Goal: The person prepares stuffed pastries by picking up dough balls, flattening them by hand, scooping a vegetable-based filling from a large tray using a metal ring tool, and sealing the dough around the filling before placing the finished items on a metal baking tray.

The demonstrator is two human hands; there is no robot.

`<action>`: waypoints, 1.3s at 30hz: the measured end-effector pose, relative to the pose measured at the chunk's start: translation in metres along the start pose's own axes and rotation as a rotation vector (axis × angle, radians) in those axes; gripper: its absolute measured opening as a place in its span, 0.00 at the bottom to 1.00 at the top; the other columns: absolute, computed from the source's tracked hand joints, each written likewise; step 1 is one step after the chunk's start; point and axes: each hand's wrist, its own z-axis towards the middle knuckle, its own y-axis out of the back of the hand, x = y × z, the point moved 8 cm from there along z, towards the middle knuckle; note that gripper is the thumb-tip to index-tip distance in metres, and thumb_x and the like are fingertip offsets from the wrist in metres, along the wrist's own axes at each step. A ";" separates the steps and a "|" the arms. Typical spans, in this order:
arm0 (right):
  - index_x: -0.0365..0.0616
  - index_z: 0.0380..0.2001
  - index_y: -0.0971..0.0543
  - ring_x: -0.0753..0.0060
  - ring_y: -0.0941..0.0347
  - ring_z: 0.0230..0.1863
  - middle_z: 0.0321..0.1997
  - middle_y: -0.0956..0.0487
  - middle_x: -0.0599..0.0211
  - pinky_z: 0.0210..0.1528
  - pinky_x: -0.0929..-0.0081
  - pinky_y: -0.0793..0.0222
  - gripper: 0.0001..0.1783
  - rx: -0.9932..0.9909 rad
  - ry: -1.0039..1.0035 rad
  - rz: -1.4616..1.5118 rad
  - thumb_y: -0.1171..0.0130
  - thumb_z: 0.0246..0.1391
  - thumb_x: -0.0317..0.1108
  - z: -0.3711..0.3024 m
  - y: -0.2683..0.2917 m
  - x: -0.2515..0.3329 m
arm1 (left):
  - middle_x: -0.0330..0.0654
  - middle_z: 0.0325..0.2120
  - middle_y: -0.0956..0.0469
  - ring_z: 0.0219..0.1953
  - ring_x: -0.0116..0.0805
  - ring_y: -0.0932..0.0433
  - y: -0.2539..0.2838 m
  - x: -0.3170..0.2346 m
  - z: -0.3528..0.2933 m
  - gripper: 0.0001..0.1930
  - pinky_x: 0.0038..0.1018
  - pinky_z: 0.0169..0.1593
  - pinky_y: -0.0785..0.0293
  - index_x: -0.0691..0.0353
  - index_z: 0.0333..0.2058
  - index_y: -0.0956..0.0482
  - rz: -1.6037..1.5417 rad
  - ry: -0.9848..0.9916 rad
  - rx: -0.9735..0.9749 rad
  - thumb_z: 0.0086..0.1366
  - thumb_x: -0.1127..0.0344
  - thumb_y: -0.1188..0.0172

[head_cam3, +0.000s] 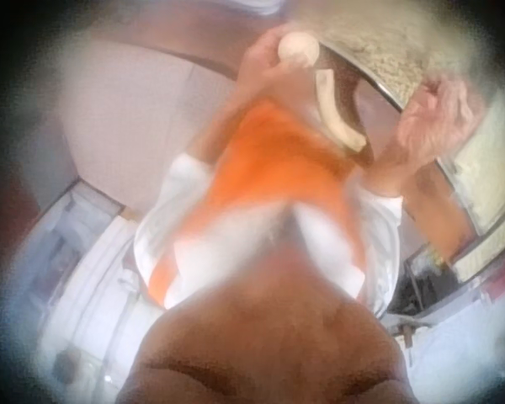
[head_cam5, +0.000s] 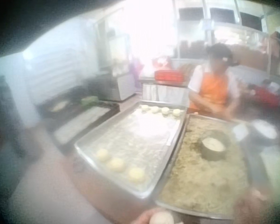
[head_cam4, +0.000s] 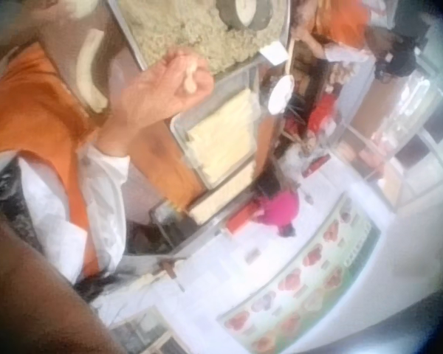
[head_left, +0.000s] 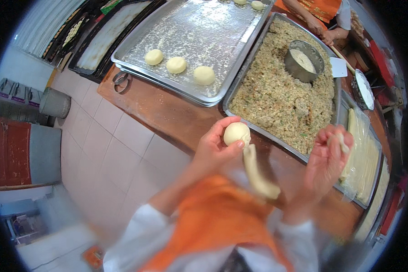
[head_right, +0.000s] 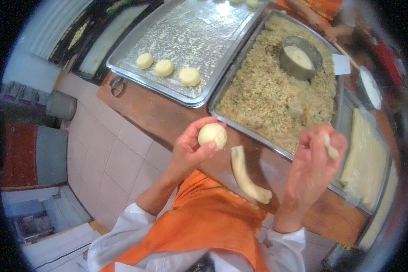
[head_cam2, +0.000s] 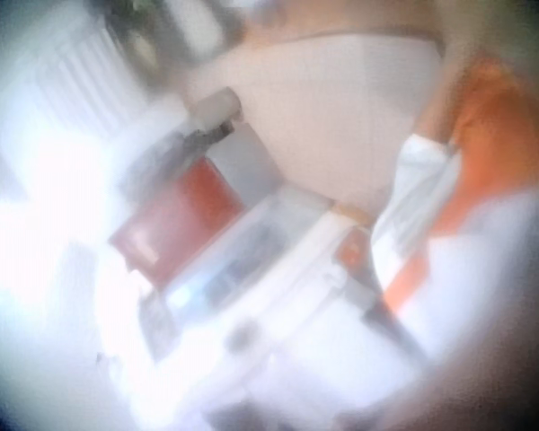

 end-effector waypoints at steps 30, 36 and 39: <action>0.44 0.29 0.34 0.76 0.35 0.29 0.32 0.31 0.64 0.31 0.80 0.37 0.09 0.040 -0.569 -0.164 0.50 0.47 0.18 -0.043 0.021 -0.107 | 0.51 0.57 0.45 0.60 0.47 0.47 0.133 0.011 0.002 0.29 0.41 0.61 0.53 0.63 0.55 0.42 1.603 -0.305 -0.074 0.57 0.59 0.47; 0.45 0.29 0.35 0.77 0.35 0.28 0.31 0.31 0.65 0.30 0.80 0.37 0.09 -0.065 -0.683 -0.296 0.50 0.48 0.18 -0.053 0.053 -0.119 | 0.53 0.48 0.35 0.47 0.49 0.35 0.118 0.009 0.001 0.22 0.39 0.53 0.40 0.62 0.46 0.31 1.371 -0.345 -0.066 0.50 0.67 0.40; 0.45 0.30 0.35 0.77 0.35 0.28 0.31 0.31 0.66 0.29 0.80 0.37 0.09 -0.065 -0.694 -0.316 0.50 0.49 0.19 -0.053 0.063 -0.123 | 0.49 0.43 0.30 0.43 0.45 0.31 0.102 -0.001 -0.007 0.24 0.36 0.50 0.38 0.61 0.46 0.31 1.323 -0.336 -0.013 0.49 0.67 0.38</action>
